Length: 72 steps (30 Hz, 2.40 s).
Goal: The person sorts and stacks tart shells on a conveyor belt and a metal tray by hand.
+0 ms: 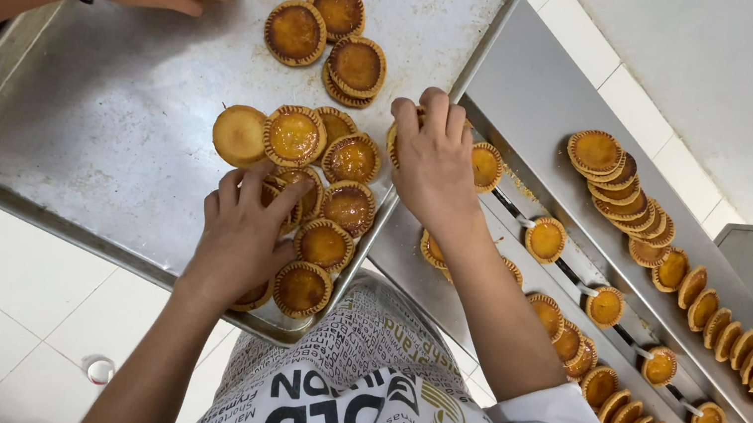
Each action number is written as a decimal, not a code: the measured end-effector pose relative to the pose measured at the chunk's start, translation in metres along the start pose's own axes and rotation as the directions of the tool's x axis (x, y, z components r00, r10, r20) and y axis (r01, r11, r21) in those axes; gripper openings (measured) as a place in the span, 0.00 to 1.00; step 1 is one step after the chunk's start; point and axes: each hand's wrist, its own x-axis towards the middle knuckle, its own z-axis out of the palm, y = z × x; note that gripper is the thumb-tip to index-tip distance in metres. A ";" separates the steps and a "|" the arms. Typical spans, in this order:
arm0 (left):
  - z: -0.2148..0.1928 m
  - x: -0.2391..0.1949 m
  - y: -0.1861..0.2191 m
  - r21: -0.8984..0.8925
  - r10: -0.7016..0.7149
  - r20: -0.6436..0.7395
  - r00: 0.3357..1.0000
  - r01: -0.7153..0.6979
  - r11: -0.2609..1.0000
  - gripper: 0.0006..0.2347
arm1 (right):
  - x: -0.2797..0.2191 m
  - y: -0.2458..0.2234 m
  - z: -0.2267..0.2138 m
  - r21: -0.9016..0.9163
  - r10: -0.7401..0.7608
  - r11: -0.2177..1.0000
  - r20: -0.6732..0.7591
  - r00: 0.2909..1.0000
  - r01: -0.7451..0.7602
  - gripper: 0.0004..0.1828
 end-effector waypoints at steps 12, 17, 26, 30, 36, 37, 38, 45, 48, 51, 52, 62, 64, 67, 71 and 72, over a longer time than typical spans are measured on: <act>-0.006 -0.005 -0.016 -0.052 -0.042 -0.004 0.999 0.041 0.998 0.26 | -0.001 -0.014 -0.013 0.342 -0.272 0.927 0.323 0.906 0.156 0.25; 0.001 0.003 -0.003 0.020 0.061 -0.064 0.996 -0.060 0.998 0.25 | -0.003 -0.012 0.007 0.271 -0.202 0.951 0.182 0.962 0.148 0.21; 0.003 0.009 -0.011 0.052 0.021 -0.149 0.989 -0.013 0.999 0.18 | -0.044 -0.051 -0.053 0.385 -0.418 0.871 0.258 0.871 0.304 0.23; -0.029 -0.026 -0.001 0.053 -0.147 -0.056 0.988 0.150 0.987 0.21 | -0.063 -0.062 -0.008 0.277 -0.431 0.878 0.098 0.897 0.391 0.14; 0.000 -0.061 -0.001 0.206 -0.183 0.269 0.945 0.129 0.970 0.24 | -0.068 -0.069 0.019 0.005 -0.431 0.902 -0.023 0.902 0.431 0.16; 0.008 -0.063 -0.001 0.213 -0.166 0.282 0.945 0.108 0.971 0.24 | -0.067 -0.068 0.015 0.006 -0.409 0.912 -0.018 0.912 0.410 0.16; 0.016 -0.064 -0.001 0.290 -0.138 0.211 0.968 0.073 0.954 0.28 | -0.066 -0.065 0.012 0.054 -0.378 0.919 -0.165 0.911 0.391 0.11; 0.034 -0.057 -0.001 0.341 -0.104 -0.032 0.994 0.109 0.934 0.31 | -0.089 0.018 -0.022 0.688 -0.085 0.710 -0.122 0.989 0.146 0.32; 0.037 -0.048 -0.013 0.276 -0.102 -0.051 0.994 0.112 0.955 0.31 | -0.119 0.081 -0.036 0.699 0.218 0.675 0.118 0.969 -0.237 0.32; 0.033 -0.036 -0.020 0.230 -0.174 -0.050 0.983 0.181 0.956 0.25 | -0.156 0.126 -0.056 0.497 0.579 0.528 0.383 0.720 -0.689 0.29; 0.033 -0.031 -0.023 0.234 -0.173 -0.050 0.984 0.180 0.956 0.25 | -0.171 0.140 -0.046 0.500 0.579 0.525 0.383 0.720 -0.689 0.29; 0.022 -0.009 -0.005 -0.379 -0.305 -0.160 0.939 0.227 0.897 0.22 | -0.261 0.204 0.008 0.399 0.821 0.367 0.285 0.495 -0.840 0.29; 0.024 -0.006 0.021 -0.492 -0.344 -0.194 0.919 0.212 0.844 0.22 | -0.260 0.204 0.010 0.470 0.809 0.323 0.312 0.497 -0.821 0.29; 0.024 -0.001 0.090 -0.975 -0.145 -0.134 0.980 -0.104 0.195 0.19 | -0.263 0.205 0.029 0.550 0.739 0.471 0.180 0.649 -0.690 0.31; 0.045 0.015 0.153 -0.862 0.187 0.169 0.968 0.237 -0.449 0.15 | -0.259 0.202 0.033 0.514 0.742 0.502 0.157 0.652 -0.695 0.34; 0.051 0.019 0.166 -0.739 0.256 0.235 0.938 0.343 -0.580 0.16 | -0.255 0.201 0.030 0.554 0.762 0.445 0.178 0.623 -0.703 0.36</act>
